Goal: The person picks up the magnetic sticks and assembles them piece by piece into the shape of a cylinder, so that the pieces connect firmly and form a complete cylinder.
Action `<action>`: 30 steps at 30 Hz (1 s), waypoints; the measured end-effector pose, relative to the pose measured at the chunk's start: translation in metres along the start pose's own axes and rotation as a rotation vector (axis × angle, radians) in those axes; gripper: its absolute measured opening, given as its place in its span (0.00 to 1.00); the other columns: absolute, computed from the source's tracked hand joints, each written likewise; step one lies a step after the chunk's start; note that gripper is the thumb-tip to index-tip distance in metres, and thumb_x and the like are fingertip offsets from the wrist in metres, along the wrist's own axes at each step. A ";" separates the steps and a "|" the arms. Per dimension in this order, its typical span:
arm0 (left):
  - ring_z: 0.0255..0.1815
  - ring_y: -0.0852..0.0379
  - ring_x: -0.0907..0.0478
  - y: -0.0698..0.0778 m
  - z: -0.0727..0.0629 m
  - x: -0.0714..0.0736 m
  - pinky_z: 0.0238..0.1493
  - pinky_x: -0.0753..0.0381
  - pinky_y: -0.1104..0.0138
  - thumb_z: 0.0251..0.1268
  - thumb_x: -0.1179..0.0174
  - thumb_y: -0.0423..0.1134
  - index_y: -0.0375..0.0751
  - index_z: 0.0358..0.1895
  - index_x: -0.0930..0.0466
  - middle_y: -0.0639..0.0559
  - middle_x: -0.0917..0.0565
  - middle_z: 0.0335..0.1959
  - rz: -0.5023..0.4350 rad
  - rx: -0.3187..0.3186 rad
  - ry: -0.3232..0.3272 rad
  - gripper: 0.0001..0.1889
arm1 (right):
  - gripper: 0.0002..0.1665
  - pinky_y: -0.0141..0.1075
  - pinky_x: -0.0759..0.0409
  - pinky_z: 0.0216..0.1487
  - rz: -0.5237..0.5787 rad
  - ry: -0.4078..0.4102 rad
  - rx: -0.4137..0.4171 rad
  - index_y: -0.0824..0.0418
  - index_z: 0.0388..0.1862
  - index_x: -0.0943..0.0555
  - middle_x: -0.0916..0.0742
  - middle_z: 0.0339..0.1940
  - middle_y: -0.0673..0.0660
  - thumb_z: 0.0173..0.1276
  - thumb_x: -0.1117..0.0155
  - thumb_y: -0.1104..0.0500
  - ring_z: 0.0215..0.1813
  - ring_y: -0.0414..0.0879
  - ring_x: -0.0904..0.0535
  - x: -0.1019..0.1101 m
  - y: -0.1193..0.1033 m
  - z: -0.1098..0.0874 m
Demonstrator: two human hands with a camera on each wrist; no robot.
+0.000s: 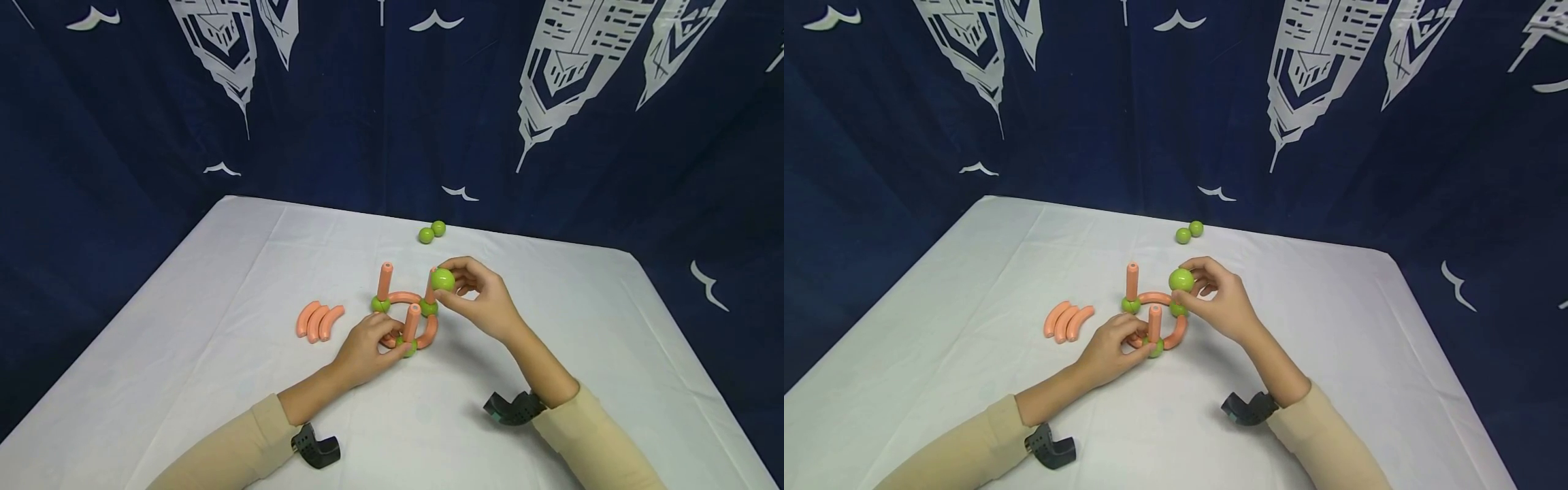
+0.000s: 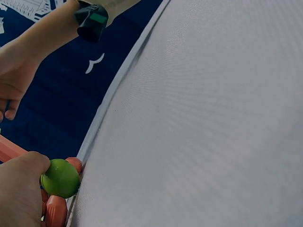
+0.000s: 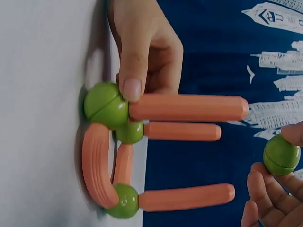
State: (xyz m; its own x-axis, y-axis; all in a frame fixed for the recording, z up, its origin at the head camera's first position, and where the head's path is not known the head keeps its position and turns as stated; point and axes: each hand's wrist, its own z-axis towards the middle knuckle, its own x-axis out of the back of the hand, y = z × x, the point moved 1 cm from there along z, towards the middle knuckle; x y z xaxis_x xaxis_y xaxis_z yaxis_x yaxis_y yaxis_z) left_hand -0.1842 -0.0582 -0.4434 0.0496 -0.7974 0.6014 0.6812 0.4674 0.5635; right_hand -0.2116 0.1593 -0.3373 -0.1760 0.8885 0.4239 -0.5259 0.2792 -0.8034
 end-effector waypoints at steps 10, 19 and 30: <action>0.34 0.60 0.28 -0.002 0.000 -0.001 0.35 0.26 0.70 0.55 0.29 0.39 0.43 0.37 0.18 0.55 0.23 0.31 -0.007 -0.019 0.024 0.09 | 0.20 0.36 0.24 0.40 -0.009 -0.048 0.038 0.63 0.50 0.21 0.15 0.37 0.54 0.58 0.29 0.67 0.37 0.45 0.22 -0.013 -0.008 -0.004; 0.34 0.59 0.28 -0.002 -0.001 0.000 0.35 0.26 0.68 0.55 0.28 0.38 0.40 0.37 0.18 0.54 0.22 0.32 -0.010 -0.007 0.013 0.10 | 0.21 0.33 0.24 0.38 -0.032 -0.079 0.075 0.62 0.50 0.19 0.15 0.38 0.52 0.56 0.27 0.68 0.35 0.46 0.22 -0.020 -0.010 -0.006; 0.33 0.60 0.27 -0.002 0.000 -0.001 0.35 0.26 0.71 0.54 0.28 0.38 0.42 0.36 0.18 0.54 0.23 0.30 -0.023 -0.034 0.029 0.10 | 0.21 0.34 0.25 0.38 -0.059 -0.090 0.076 0.62 0.51 0.19 0.15 0.34 0.50 0.57 0.27 0.66 0.34 0.47 0.22 -0.025 -0.007 -0.007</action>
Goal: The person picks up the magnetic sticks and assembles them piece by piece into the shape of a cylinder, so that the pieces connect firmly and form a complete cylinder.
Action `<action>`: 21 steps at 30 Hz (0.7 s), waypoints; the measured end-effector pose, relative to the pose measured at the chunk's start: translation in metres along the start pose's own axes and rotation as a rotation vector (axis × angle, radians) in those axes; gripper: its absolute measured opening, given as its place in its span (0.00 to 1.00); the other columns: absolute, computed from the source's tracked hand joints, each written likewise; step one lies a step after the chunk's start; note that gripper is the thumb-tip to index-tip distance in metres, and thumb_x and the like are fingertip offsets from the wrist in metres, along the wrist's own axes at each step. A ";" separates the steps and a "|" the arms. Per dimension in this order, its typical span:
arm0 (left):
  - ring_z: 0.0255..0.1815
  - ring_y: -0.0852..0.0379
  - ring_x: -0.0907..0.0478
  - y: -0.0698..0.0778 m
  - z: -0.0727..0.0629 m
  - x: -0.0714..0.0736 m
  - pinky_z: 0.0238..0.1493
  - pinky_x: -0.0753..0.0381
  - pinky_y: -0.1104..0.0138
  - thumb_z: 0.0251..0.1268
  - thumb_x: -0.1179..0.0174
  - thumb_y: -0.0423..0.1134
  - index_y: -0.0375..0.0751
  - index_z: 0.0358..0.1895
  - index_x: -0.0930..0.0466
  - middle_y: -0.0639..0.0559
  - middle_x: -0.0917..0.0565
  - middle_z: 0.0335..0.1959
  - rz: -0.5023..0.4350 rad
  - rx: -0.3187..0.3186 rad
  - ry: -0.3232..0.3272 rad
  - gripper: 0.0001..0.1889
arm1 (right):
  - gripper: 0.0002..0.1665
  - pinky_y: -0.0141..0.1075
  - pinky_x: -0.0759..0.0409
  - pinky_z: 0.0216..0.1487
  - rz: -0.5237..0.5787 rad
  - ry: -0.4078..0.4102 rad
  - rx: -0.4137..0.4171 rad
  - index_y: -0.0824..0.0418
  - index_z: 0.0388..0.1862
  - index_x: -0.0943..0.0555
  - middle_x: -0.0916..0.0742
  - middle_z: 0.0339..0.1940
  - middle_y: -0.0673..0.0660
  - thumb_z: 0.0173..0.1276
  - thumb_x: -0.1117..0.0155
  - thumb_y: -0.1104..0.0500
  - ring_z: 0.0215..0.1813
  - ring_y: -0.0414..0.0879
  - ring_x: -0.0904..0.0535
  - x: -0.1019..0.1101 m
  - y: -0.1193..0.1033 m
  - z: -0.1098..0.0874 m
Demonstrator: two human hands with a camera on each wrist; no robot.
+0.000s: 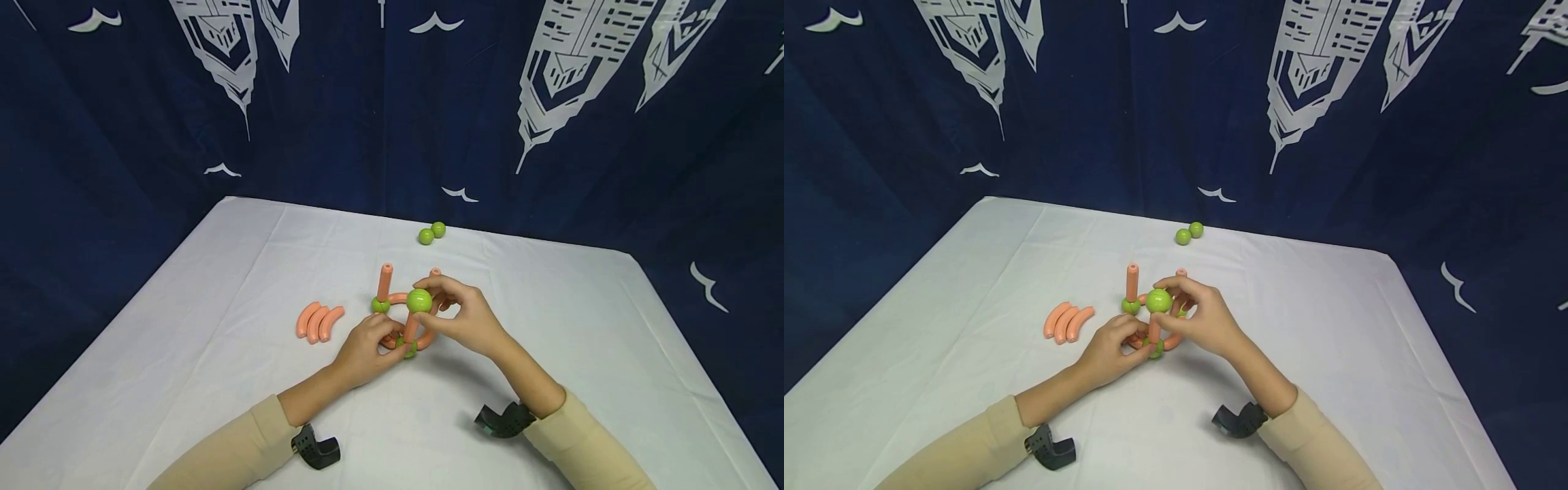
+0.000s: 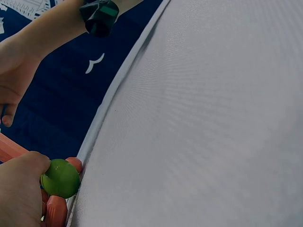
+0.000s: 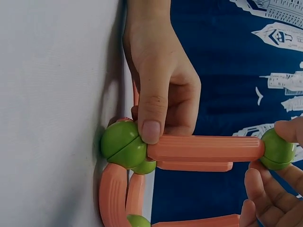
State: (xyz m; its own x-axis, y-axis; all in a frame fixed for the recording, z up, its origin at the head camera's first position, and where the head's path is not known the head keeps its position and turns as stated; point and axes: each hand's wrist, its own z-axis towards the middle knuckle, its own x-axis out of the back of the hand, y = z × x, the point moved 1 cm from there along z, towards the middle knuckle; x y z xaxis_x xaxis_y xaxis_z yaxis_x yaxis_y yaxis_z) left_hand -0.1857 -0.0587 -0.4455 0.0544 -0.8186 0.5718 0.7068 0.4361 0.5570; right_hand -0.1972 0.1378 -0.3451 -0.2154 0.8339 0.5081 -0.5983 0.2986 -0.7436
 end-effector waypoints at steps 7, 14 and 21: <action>0.32 0.61 0.27 0.000 0.000 0.000 0.35 0.26 0.72 0.55 0.29 0.39 0.43 0.36 0.18 0.55 0.24 0.29 -0.006 -0.004 0.002 0.09 | 0.21 0.34 0.25 0.38 -0.006 0.001 0.000 0.62 0.51 0.19 0.15 0.34 0.50 0.57 0.26 0.65 0.34 0.47 0.22 -0.001 0.001 -0.001; 0.32 0.61 0.28 0.000 0.001 0.000 0.35 0.26 0.71 0.56 0.30 0.39 0.43 0.36 0.18 0.55 0.24 0.29 -0.004 0.003 -0.010 0.08 | 0.22 0.34 0.25 0.38 -0.010 0.002 -0.003 0.61 0.51 0.19 0.16 0.34 0.49 0.57 0.26 0.65 0.34 0.47 0.22 -0.001 0.000 -0.001; 0.34 0.61 0.27 0.001 0.001 0.001 0.36 0.26 0.71 0.56 0.29 0.39 0.42 0.37 0.17 0.55 0.23 0.31 -0.002 0.020 -0.021 0.09 | 0.22 0.36 0.24 0.40 0.008 -0.003 -0.009 0.63 0.53 0.20 0.15 0.36 0.51 0.59 0.28 0.65 0.36 0.46 0.21 0.003 0.000 -0.002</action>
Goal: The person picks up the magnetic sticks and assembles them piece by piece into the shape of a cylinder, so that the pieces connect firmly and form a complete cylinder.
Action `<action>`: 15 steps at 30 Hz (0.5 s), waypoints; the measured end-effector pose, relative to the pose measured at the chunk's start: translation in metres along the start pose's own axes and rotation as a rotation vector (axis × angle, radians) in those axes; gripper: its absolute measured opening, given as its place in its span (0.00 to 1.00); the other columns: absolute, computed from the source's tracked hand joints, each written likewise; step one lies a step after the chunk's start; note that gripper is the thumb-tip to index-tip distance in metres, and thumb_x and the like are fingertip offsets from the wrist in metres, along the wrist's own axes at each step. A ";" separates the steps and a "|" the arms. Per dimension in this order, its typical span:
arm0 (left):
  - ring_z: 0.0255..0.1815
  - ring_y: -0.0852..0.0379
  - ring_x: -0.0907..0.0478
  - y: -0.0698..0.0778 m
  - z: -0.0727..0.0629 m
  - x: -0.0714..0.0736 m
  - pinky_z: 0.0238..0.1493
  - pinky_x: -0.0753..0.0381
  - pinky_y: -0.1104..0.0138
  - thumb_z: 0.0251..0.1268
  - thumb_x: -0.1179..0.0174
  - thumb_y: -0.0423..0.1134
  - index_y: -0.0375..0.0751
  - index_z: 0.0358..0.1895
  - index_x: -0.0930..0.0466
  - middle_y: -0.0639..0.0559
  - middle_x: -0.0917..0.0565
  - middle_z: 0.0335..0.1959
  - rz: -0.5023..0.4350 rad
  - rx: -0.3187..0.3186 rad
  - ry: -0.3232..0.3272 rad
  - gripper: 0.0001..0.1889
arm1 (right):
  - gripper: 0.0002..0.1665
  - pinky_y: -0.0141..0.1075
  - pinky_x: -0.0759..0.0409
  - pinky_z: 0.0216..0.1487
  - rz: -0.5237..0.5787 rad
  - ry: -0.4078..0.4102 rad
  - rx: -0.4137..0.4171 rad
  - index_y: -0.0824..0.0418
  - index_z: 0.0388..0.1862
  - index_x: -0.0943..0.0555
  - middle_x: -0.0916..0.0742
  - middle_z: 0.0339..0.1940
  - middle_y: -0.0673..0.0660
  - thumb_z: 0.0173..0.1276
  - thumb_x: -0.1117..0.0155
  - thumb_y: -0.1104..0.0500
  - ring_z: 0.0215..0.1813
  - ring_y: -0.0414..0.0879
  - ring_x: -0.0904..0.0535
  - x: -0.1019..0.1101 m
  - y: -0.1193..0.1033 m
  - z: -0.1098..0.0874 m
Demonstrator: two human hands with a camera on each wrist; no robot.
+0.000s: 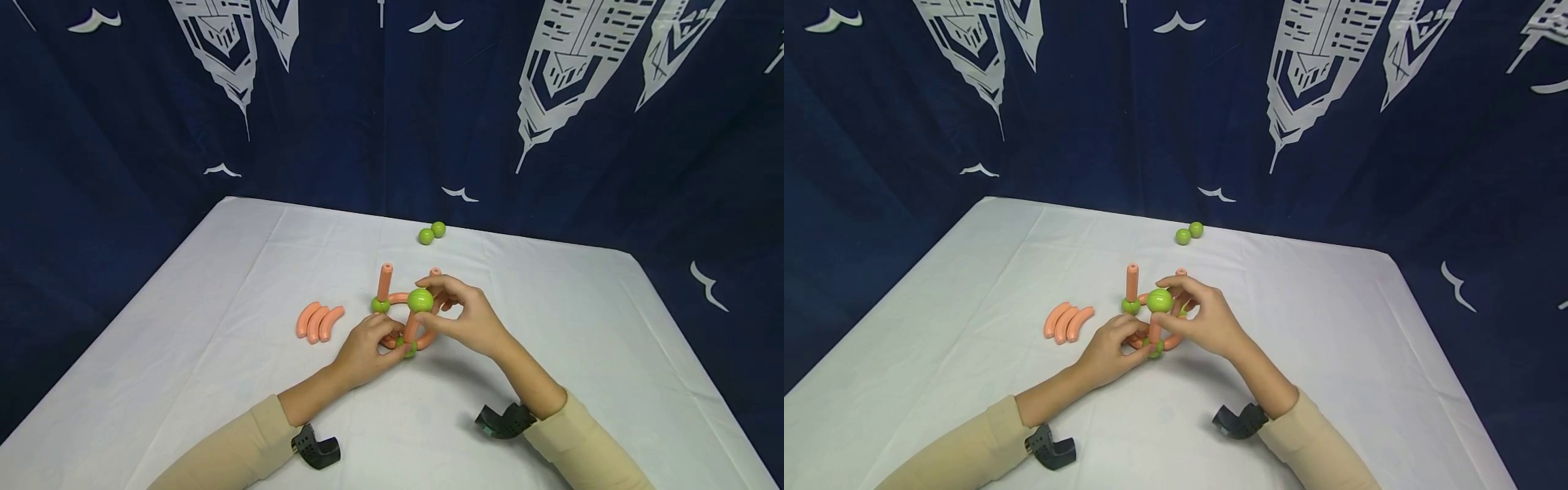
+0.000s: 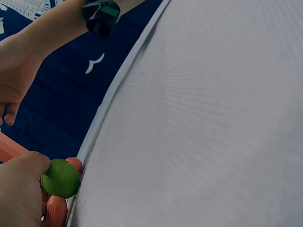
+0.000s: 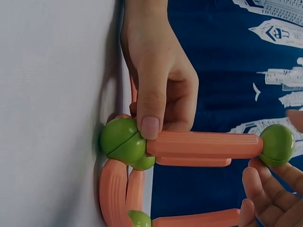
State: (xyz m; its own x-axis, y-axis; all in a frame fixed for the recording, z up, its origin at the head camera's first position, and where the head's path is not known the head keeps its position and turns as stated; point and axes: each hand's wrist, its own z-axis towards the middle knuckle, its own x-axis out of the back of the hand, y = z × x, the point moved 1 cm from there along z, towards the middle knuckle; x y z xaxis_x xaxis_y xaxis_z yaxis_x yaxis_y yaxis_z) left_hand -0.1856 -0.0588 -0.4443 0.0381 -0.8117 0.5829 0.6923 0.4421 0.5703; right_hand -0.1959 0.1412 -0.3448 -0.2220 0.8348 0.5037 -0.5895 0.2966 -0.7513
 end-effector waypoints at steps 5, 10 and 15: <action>0.34 0.61 0.28 -0.001 0.000 0.000 0.35 0.26 0.70 0.54 0.28 0.39 0.43 0.37 0.17 0.56 0.22 0.31 0.023 -0.012 0.014 0.10 | 0.15 0.34 0.22 0.41 0.066 0.025 0.006 0.67 0.52 0.20 0.15 0.41 0.58 0.66 0.36 0.66 0.39 0.46 0.20 0.006 0.008 0.001; 0.34 0.61 0.28 0.000 0.000 -0.001 0.35 0.26 0.69 0.54 0.28 0.40 0.43 0.37 0.17 0.57 0.22 0.32 0.033 -0.007 0.020 0.10 | 0.13 0.36 0.20 0.39 0.145 0.085 -0.050 0.72 0.51 0.21 0.15 0.43 0.65 0.72 0.42 0.66 0.35 0.52 0.19 0.013 0.021 0.002; 0.35 0.61 0.28 -0.001 -0.001 -0.001 0.36 0.26 0.69 0.55 0.28 0.40 0.42 0.38 0.17 0.57 0.22 0.32 0.029 0.006 0.008 0.10 | 0.12 0.32 0.22 0.36 0.156 0.139 -0.152 0.74 0.49 0.21 0.16 0.36 0.62 0.70 0.41 0.67 0.32 0.52 0.19 0.016 0.038 -0.001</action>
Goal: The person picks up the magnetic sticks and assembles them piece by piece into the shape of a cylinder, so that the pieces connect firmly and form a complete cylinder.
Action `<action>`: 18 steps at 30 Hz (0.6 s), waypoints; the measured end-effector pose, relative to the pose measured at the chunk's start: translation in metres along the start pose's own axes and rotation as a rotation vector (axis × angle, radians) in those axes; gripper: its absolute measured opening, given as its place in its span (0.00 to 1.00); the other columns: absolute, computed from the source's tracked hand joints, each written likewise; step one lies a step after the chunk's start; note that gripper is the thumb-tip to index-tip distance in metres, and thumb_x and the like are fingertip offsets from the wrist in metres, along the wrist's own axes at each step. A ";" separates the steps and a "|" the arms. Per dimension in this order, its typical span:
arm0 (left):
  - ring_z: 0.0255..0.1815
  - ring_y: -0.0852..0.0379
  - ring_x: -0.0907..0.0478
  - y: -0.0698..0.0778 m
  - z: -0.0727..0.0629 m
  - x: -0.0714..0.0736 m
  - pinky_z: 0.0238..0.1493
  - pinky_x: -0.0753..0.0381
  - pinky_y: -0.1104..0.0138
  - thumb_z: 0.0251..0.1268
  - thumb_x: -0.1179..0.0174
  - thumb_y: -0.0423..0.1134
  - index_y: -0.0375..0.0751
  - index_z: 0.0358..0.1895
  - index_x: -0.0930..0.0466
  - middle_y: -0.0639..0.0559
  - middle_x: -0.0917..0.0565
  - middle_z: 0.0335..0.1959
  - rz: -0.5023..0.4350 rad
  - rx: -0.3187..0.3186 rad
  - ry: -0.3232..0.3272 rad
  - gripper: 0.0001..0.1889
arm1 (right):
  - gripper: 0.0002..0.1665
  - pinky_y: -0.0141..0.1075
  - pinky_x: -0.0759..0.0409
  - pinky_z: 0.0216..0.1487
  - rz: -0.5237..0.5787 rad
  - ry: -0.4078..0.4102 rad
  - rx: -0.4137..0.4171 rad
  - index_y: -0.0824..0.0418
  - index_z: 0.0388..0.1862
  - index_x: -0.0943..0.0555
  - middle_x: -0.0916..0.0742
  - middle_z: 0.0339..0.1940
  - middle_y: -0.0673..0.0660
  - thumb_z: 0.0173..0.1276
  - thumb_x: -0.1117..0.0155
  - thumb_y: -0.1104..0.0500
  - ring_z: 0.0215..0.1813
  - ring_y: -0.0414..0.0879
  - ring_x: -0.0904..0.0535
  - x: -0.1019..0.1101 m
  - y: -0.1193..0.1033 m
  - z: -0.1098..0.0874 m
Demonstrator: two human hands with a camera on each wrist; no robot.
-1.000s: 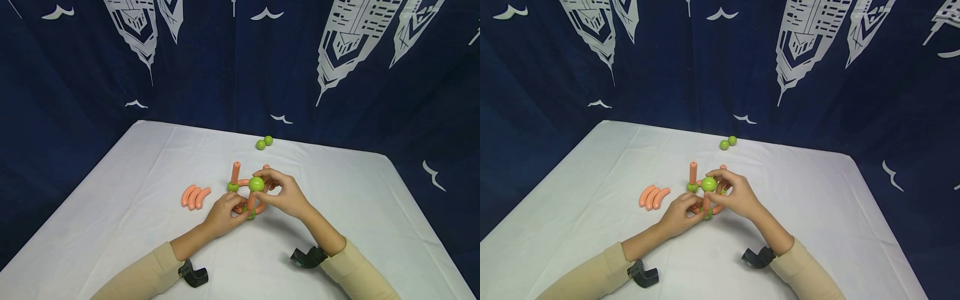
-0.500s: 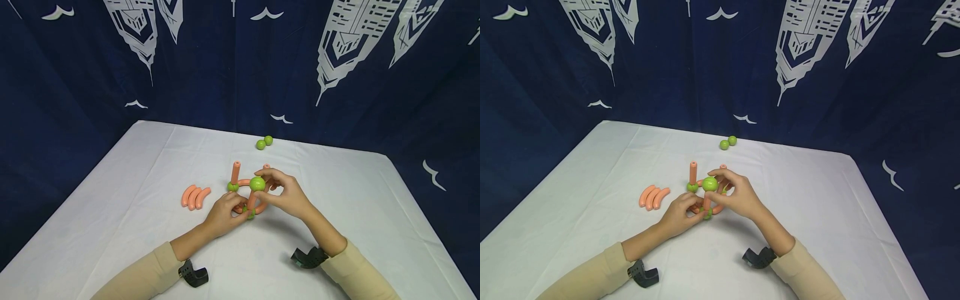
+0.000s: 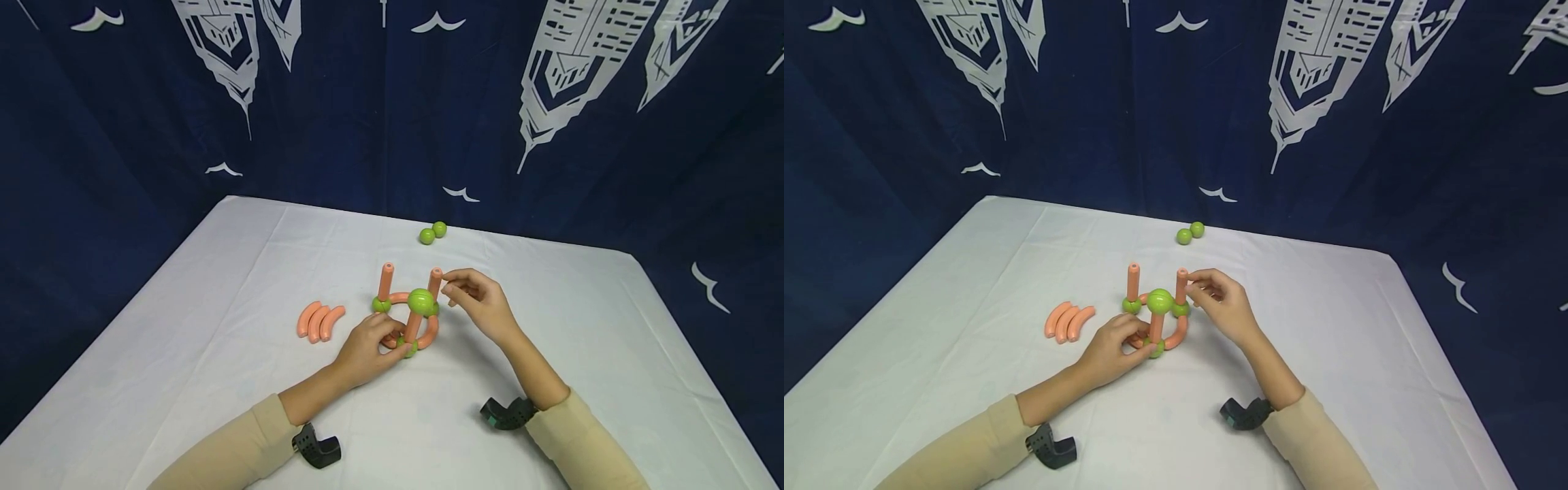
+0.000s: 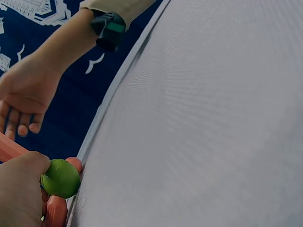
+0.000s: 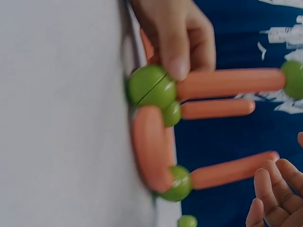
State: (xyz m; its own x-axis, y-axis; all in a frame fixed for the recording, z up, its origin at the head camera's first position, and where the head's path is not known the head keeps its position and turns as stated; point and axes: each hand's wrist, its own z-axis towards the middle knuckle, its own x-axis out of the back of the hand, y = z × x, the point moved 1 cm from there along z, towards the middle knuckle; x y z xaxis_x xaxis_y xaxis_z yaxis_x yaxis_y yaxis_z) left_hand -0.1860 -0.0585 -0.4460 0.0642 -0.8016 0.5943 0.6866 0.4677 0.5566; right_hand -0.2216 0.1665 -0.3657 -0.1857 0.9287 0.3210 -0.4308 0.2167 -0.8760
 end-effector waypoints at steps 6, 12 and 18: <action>0.35 0.60 0.28 0.000 0.000 -0.001 0.37 0.26 0.69 0.55 0.29 0.41 0.41 0.38 0.17 0.56 0.22 0.32 0.001 0.006 -0.007 0.10 | 0.14 0.33 0.22 0.34 -0.029 0.021 -0.079 0.75 0.49 0.21 0.17 0.34 0.63 0.69 0.40 0.66 0.32 0.50 0.19 0.004 0.020 -0.001; 0.35 0.60 0.28 0.002 0.001 0.000 0.36 0.26 0.68 0.56 0.29 0.41 0.42 0.38 0.17 0.55 0.22 0.32 0.003 0.006 -0.006 0.10 | 0.15 0.29 0.24 0.36 -0.083 0.010 -0.139 0.76 0.50 0.22 0.15 0.36 0.60 0.65 0.38 0.70 0.35 0.42 0.21 0.003 0.039 -0.001; 0.33 0.61 0.28 0.000 0.000 -0.001 0.35 0.26 0.70 0.54 0.29 0.40 0.42 0.37 0.17 0.56 0.23 0.31 -0.013 -0.033 0.027 0.10 | 0.19 0.37 0.23 0.42 -0.184 -0.047 -0.189 0.73 0.52 0.22 0.16 0.43 0.66 0.63 0.34 0.67 0.42 0.52 0.21 -0.004 0.052 0.003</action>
State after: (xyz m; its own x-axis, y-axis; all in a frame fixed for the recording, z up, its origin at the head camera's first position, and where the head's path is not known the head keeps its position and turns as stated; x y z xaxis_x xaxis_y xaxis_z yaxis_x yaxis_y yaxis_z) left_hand -0.1860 -0.0579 -0.4462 0.0745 -0.8174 0.5713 0.7110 0.4452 0.5443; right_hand -0.2458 0.1728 -0.4118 -0.1617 0.8545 0.4936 -0.2889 0.4373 -0.8517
